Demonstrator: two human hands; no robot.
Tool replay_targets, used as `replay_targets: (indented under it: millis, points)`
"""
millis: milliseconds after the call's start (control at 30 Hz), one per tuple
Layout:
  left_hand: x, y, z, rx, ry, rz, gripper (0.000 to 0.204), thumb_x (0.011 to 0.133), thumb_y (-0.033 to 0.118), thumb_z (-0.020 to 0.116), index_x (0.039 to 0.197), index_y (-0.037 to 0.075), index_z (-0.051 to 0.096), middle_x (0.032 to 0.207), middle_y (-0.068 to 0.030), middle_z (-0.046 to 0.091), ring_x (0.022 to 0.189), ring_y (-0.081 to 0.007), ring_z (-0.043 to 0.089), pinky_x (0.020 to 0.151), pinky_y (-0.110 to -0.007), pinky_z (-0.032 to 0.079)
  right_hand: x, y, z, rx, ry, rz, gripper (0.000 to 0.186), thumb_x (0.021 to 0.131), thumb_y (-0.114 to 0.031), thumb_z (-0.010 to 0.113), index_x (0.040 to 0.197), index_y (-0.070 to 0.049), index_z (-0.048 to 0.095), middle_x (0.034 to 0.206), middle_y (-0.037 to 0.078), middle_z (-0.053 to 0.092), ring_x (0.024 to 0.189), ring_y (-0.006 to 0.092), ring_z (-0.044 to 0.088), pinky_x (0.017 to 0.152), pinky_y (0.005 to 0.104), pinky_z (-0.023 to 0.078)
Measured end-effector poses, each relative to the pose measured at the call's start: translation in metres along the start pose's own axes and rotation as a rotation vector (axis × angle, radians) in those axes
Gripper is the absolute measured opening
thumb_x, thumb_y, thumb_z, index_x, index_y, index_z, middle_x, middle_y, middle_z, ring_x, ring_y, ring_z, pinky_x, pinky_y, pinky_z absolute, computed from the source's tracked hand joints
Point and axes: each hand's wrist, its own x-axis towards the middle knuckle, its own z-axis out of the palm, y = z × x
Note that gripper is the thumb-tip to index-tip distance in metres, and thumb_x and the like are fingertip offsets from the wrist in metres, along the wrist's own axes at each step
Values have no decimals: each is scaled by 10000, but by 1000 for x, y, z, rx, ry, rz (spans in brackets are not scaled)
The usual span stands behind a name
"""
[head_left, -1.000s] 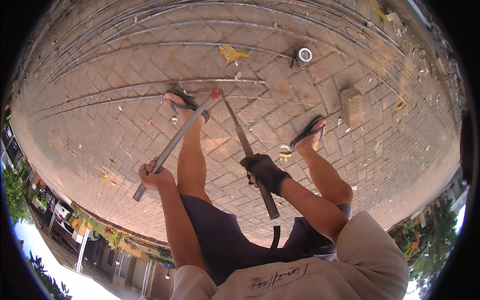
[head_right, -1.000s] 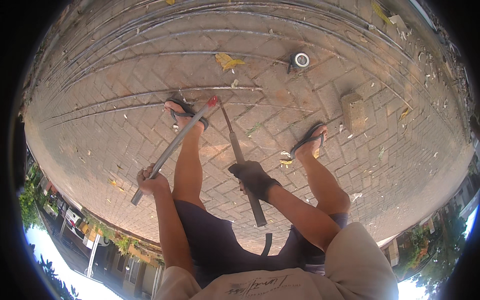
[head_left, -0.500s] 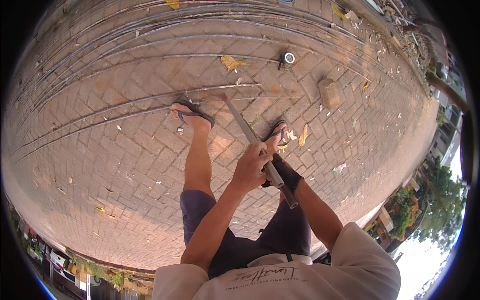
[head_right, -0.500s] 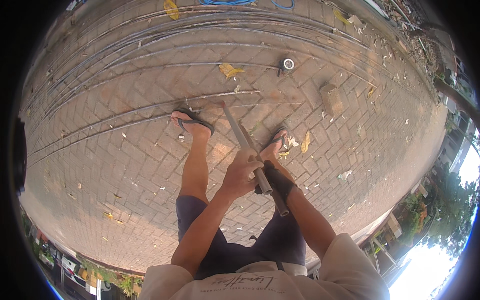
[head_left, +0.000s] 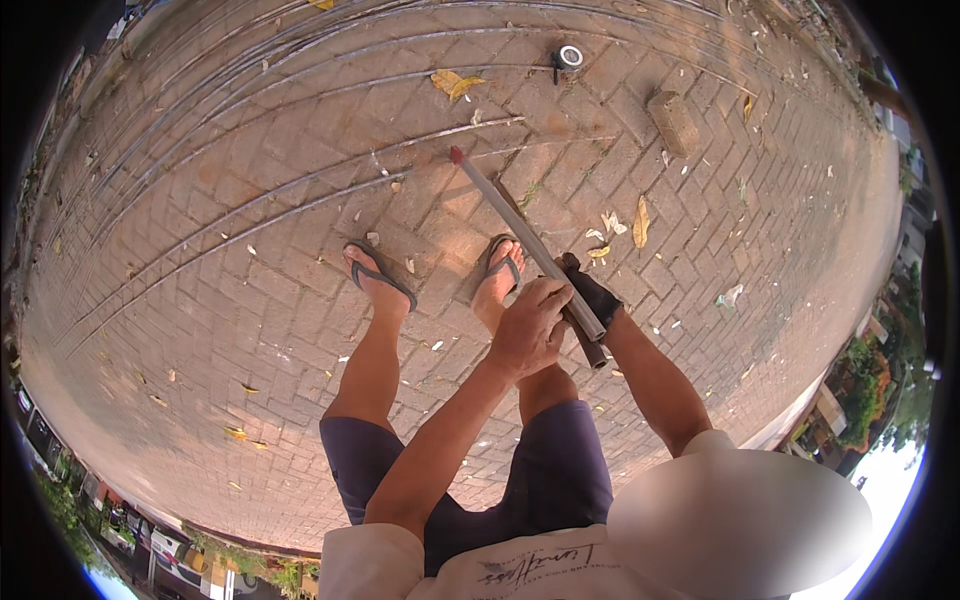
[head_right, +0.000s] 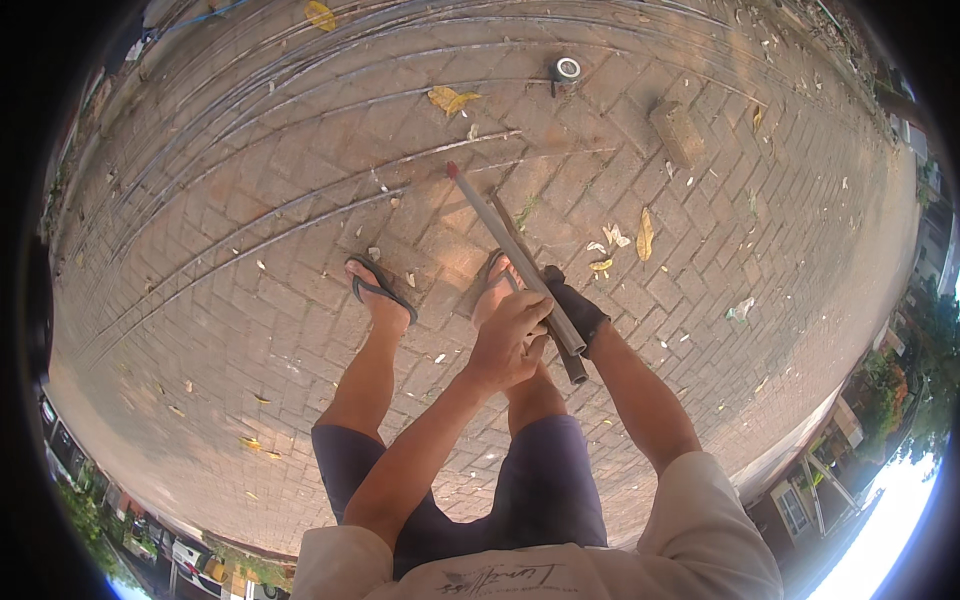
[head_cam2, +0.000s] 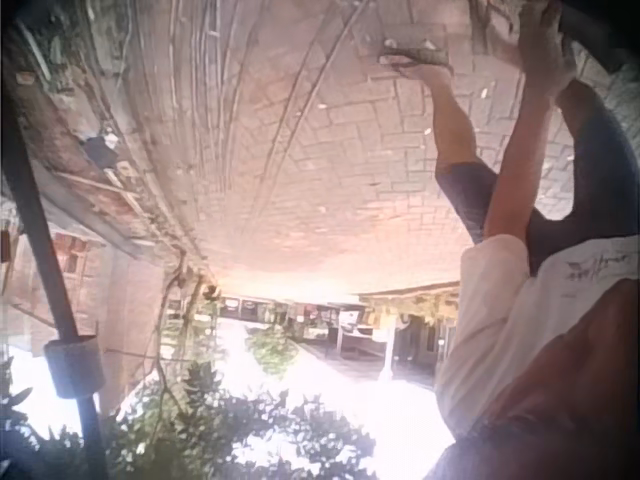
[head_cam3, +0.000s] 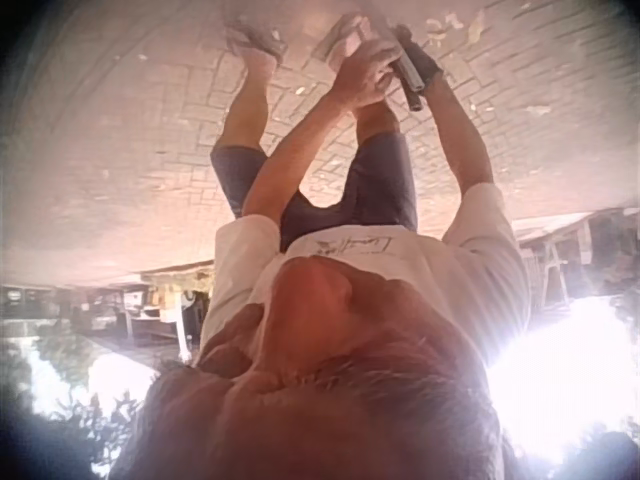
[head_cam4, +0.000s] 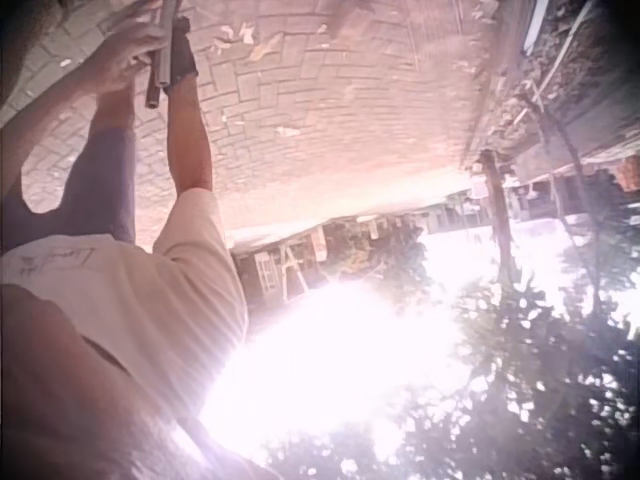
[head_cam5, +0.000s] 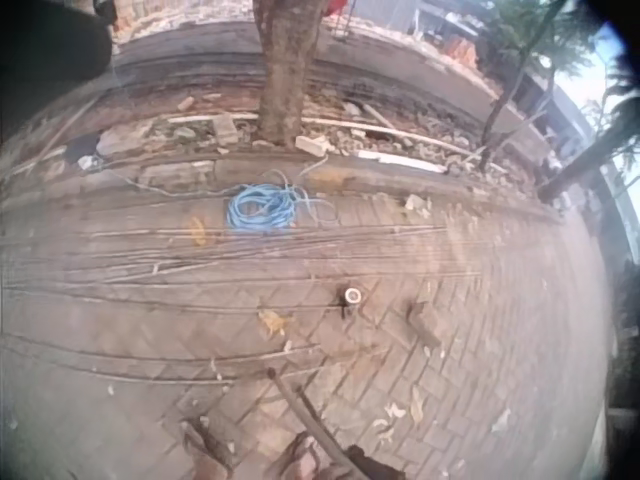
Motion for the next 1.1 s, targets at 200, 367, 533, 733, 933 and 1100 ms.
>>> replay_targets:
  millis: [200,367,533,733,933,1100]
  points:
    - [-53,-36,-1,192,-285,15,450,823,79,679,1271,33,672,1272,-135,620,1217,-333,593,1014,-425,519,13,43,-17,-114,-93,-36,243,981,-293,658,1063,-66,646,921,77,666,701,172,670,572,365,589]
    - [-111,-85,-42,106,-365,-361,428,833,85,680,1261,63,689,1239,-174,666,1141,-358,645,998,-419,517,22,80,24,-1288,587,-310,445,753,-326,852,989,-19,632,773,61,602,606,149,615,522,317,497]
    - [-117,-163,-140,453,-336,-479,362,858,156,643,1200,54,700,1138,-221,680,1063,-399,667,912,-479,544,-2,72,38,-526,198,-123,417,788,-261,801,1050,-7,598,758,46,580,573,116,563,516,303,490]
    - [-64,-279,-275,987,-81,-572,246,884,188,648,1022,-2,722,1104,-244,683,1026,-432,675,878,-511,544,-49,117,4,-920,468,-390,458,727,-113,833,1095,-10,580,769,30,571,662,131,584,594,306,512]
    - [-16,-421,-356,1515,-34,-429,239,898,114,598,1086,16,708,1212,-168,648,1153,-354,630,951,-470,517,17,160,-78,-501,719,-498,529,642,-21,847,1100,-5,583,791,14,571,683,148,572,621,339,517]
    - [-22,-490,-371,1624,140,-134,340,910,87,573,1242,32,620,1202,-142,615,1184,-337,594,973,-459,497,137,187,-145,-541,1070,-607,442,664,-116,828,1003,2,571,818,48,547,732,167,560,621,359,501]
